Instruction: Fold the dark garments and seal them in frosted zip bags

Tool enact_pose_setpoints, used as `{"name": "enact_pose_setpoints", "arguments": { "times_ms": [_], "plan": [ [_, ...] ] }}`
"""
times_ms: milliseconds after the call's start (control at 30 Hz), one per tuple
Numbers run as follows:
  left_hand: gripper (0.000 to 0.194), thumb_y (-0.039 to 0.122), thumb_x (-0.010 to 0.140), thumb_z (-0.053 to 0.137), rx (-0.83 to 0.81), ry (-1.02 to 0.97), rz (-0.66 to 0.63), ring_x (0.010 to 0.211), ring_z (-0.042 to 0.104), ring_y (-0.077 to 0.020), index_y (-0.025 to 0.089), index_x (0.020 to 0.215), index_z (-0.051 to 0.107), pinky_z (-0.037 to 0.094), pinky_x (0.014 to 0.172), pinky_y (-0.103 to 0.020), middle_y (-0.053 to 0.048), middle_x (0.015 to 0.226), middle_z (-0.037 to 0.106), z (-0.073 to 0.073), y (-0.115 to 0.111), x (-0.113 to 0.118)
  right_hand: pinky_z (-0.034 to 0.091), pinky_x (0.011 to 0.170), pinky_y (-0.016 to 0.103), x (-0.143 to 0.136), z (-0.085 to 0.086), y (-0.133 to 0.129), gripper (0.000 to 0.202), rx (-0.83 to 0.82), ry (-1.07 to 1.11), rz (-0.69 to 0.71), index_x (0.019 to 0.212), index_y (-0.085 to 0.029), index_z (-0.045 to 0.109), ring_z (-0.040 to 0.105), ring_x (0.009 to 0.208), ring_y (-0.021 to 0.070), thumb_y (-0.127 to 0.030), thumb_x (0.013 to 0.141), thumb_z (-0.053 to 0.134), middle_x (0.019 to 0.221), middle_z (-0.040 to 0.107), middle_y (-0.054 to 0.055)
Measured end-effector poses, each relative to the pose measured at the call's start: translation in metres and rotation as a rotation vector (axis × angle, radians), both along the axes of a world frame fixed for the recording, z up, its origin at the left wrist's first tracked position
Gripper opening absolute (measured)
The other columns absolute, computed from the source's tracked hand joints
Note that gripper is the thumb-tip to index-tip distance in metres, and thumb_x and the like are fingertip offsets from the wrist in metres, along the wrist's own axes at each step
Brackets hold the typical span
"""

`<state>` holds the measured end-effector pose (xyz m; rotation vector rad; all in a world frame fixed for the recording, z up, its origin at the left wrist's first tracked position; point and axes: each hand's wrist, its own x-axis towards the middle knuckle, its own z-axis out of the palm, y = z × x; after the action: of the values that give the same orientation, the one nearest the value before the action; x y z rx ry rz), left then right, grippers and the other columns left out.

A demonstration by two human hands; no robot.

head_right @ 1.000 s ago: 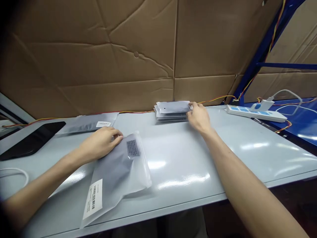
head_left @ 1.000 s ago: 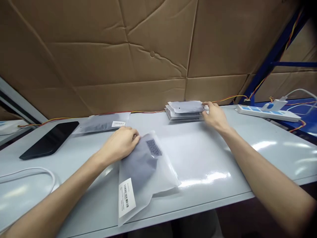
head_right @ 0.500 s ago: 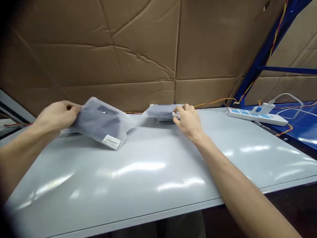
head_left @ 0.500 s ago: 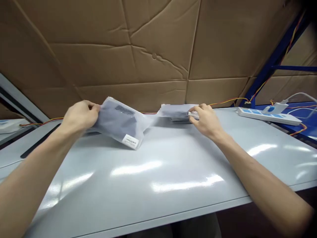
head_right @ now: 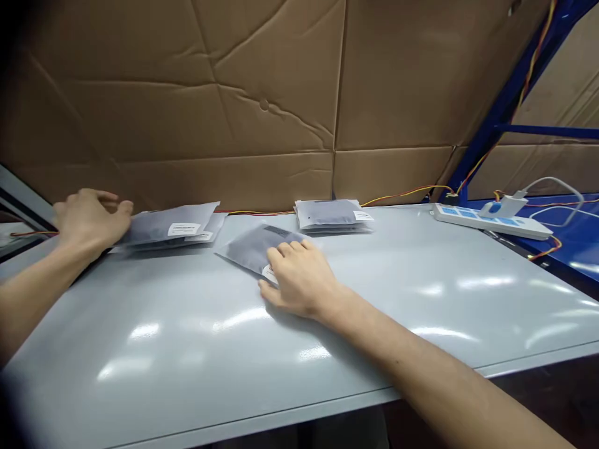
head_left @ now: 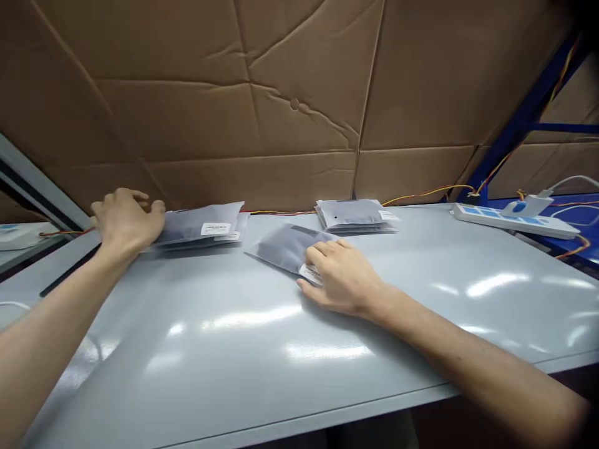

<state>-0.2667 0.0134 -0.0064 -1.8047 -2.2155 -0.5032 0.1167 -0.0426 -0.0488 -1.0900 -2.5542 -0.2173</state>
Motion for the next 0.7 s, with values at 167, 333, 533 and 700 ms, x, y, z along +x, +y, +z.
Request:
{"name": "enact_pose_setpoints", "arguments": {
  "times_ms": [167, 333, 533, 700],
  "plan": [
    [0.054, 0.052, 0.101, 0.031, -0.084, 0.056, -0.168, 0.129, 0.046, -0.0356, 0.017, 0.132, 0.058, 0.038, 0.108, -0.052, -0.011, 0.139, 0.056, -0.011, -0.009, 0.040, 0.042, 0.086, 0.039, 0.005, 0.005, 0.000, 0.033, -0.131, 0.094, 0.109, 0.094, -0.019, 0.066, 0.057, 0.087, 0.0224, -0.050, 0.092, 0.057, 0.091, 0.069, 0.007],
    [0.060, 0.053, 0.101, 0.028, -0.093, 0.074, -0.126, 0.129, 0.045, -0.0429, 0.013, 0.134, 0.058, 0.037, 0.105, -0.060, -0.018, 0.142, 0.054, -0.024, 0.002, 0.054, 0.044, 0.091, 0.039, 0.010, 0.008, 0.002, 0.028, -0.190, 0.157, 0.284, 0.106, -0.020, 0.070, 0.056, 0.101, 0.0242, -0.043, 0.095, 0.057, 0.102, 0.069, 0.009],
    [0.057, 0.052, 0.100, 0.029, -0.020, 0.116, -0.161, 0.128, 0.046, -0.0434, 0.013, 0.126, 0.062, 0.038, 0.103, -0.061, -0.016, 0.134, 0.060, -0.019, 0.001, 0.066, 0.044, 0.098, 0.041, 0.006, 0.003, -0.002, 0.039, -0.237, 0.126, 0.412, 0.126, -0.018, 0.065, 0.059, 0.107, 0.0241, -0.041, 0.096, 0.057, 0.116, 0.069, 0.011],
    [0.048, 0.048, 0.100, 0.032, 0.080, 0.117, -0.372, 0.131, 0.048, -0.0291, 0.021, 0.126, 0.063, 0.038, 0.112, -0.043, -0.006, 0.133, 0.062, -0.024, -0.016, 0.117, 0.042, 0.101, 0.041, 0.006, 0.003, -0.002, 0.040, -0.281, 0.151, 0.483, 0.126, -0.020, 0.065, 0.061, 0.111, 0.0229, -0.045, 0.097, 0.055, 0.122, 0.069, 0.009]
  ]
}}
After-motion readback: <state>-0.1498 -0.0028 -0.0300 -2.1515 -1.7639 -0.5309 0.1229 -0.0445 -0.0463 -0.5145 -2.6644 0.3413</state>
